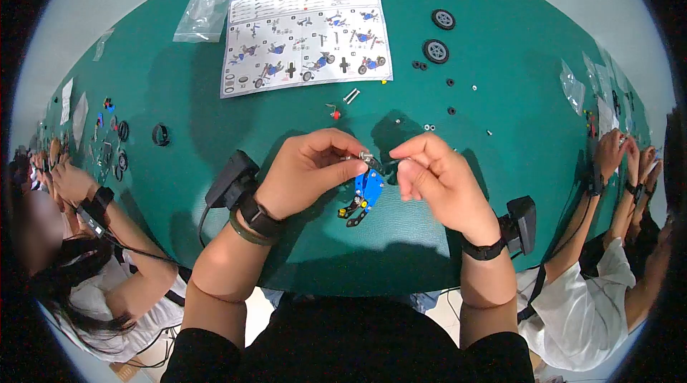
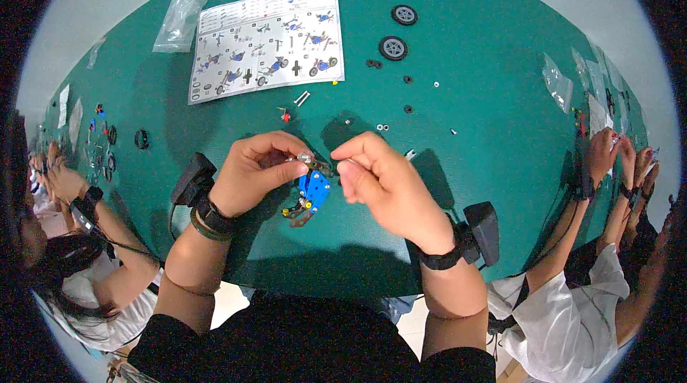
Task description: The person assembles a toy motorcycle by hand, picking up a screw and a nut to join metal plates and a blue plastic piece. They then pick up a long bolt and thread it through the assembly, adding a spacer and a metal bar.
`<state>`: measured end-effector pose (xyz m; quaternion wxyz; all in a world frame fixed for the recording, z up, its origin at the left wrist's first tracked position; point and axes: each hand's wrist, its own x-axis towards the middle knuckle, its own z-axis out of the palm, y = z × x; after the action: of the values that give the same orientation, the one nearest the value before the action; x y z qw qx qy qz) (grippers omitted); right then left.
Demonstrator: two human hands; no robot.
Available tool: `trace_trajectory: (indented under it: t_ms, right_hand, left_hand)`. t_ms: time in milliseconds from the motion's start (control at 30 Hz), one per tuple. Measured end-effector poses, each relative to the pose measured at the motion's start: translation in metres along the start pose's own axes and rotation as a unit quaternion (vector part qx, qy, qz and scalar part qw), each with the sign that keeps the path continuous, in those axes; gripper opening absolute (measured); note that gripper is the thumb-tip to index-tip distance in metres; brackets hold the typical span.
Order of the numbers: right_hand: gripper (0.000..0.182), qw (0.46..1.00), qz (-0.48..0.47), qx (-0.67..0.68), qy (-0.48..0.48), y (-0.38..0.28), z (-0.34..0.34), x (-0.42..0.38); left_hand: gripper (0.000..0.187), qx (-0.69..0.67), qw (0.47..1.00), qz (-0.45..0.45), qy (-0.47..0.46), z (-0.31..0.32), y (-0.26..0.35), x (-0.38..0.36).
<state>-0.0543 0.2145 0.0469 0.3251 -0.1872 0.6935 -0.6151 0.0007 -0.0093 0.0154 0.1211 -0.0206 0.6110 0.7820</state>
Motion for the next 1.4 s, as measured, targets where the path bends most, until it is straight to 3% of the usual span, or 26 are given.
trace_trajectory:
  t_ms: [267, 367, 667, 867, 1000, 1100, 1200, 1267, 1400]
  right_hand:
    - [0.014, 0.989, -0.121, 0.066, 0.059, 0.010, 0.010, 0.002]
    - [0.012, 0.989, -0.117, -0.020, 0.086, 0.006, 0.008, 0.000]
    - [0.010, 0.973, -0.147, 0.018, 0.175, 0.012, 0.018, 0.005]
    - [0.010, 0.978, -0.142, 0.022, 0.149, 0.013, 0.017, 0.005]
    - [0.008, 0.971, -0.171, -0.073, 0.150, 0.008, 0.012, 0.003]
    - [0.011, 0.947, -0.227, -0.174, 0.148, 0.002, 0.007, 0.004]
    - [0.014, 0.933, -0.259, -0.209, 0.140, 0.000, 0.005, 0.006]
    - [0.015, 0.917, -0.277, -0.243, 0.151, 0.001, 0.007, 0.009]
    - [0.014, 0.935, -0.238, -0.211, 0.156, 0.004, 0.009, 0.010]
  left_hand:
    - [0.015, -0.013, 1.000, 0.024, 0.000, 0.000, -0.006, 0.000]
    - [0.014, -0.020, 0.999, 0.026, -0.006, 0.000, -0.005, 0.000]
    - [0.014, -0.024, 0.999, 0.029, -0.002, 0.003, -0.004, 0.000]
    - [0.014, -0.020, 0.999, 0.036, -0.001, 0.002, -0.007, 0.000]
    - [0.013, -0.015, 0.999, 0.045, 0.011, 0.004, -0.005, 0.000]
    - [0.015, 0.086, 0.993, 0.065, 0.045, 0.007, 0.006, -0.004]
    - [0.018, 0.299, 0.937, 0.169, 0.069, 0.006, 0.020, -0.006]
    - [0.020, 0.317, 0.927, 0.185, 0.076, 0.008, 0.019, -0.008]
    - [0.021, 0.335, 0.917, 0.204, 0.068, 0.010, 0.019, -0.008]
